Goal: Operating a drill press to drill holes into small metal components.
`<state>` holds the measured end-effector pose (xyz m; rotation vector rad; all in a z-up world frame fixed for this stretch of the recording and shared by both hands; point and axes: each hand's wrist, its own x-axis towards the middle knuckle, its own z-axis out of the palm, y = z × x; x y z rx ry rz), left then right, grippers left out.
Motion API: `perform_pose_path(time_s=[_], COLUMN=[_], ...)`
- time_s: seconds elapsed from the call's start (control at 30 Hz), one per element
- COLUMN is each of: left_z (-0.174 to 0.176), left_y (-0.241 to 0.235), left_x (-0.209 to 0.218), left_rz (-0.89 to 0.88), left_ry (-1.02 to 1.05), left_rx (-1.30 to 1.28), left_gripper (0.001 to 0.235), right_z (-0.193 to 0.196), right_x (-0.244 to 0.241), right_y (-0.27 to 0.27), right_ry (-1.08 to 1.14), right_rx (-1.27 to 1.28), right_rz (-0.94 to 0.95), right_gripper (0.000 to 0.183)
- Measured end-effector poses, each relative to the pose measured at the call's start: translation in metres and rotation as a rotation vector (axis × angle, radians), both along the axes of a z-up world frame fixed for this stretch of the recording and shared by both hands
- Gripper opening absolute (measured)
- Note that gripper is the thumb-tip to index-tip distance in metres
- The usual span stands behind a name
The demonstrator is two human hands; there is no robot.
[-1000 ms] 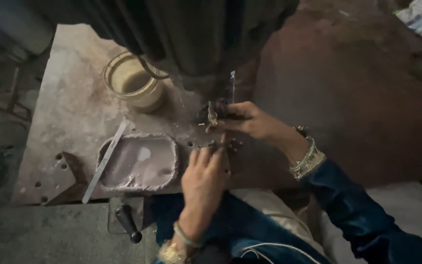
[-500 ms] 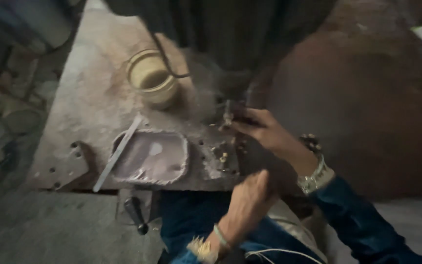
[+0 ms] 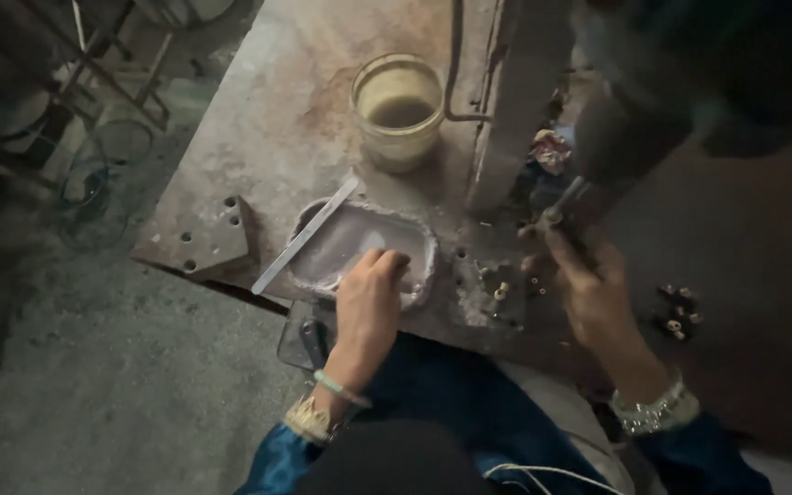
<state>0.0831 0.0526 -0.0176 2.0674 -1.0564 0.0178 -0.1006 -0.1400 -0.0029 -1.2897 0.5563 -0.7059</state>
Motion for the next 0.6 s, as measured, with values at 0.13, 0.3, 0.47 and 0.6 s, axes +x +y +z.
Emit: perform_pose_path(time_s=[0.13,0.3,0.47,0.6], left_z=[-0.005,-0.025,-0.005,-0.031], left_y=[-0.011,-0.019,-0.011,-0.016], left_x=[0.002,0.001,0.008,0.004], left_rz=[-0.046,-0.033,-0.006,0.007], left_ry=[-0.044,-0.045,0.035,-0.073], left_rx=[0.086,0.077,0.015,0.123], left_gripper=[0.015,0.016,0.017,0.014], right_z=[-0.026,-0.001,-0.014,-0.082], right_x=[-0.006,0.001,-0.006,-0.033], right_y=[-0.012,-0.002,-0.012,-0.039], right_ry=[0.177,0.011,0.107,0.648], right_rx=[-0.077,-0.239,-0.016,-0.79], right_rz=[-0.027,0.046,-0.048,0.042], right_gripper=[0.024,0.018,0.02,0.048])
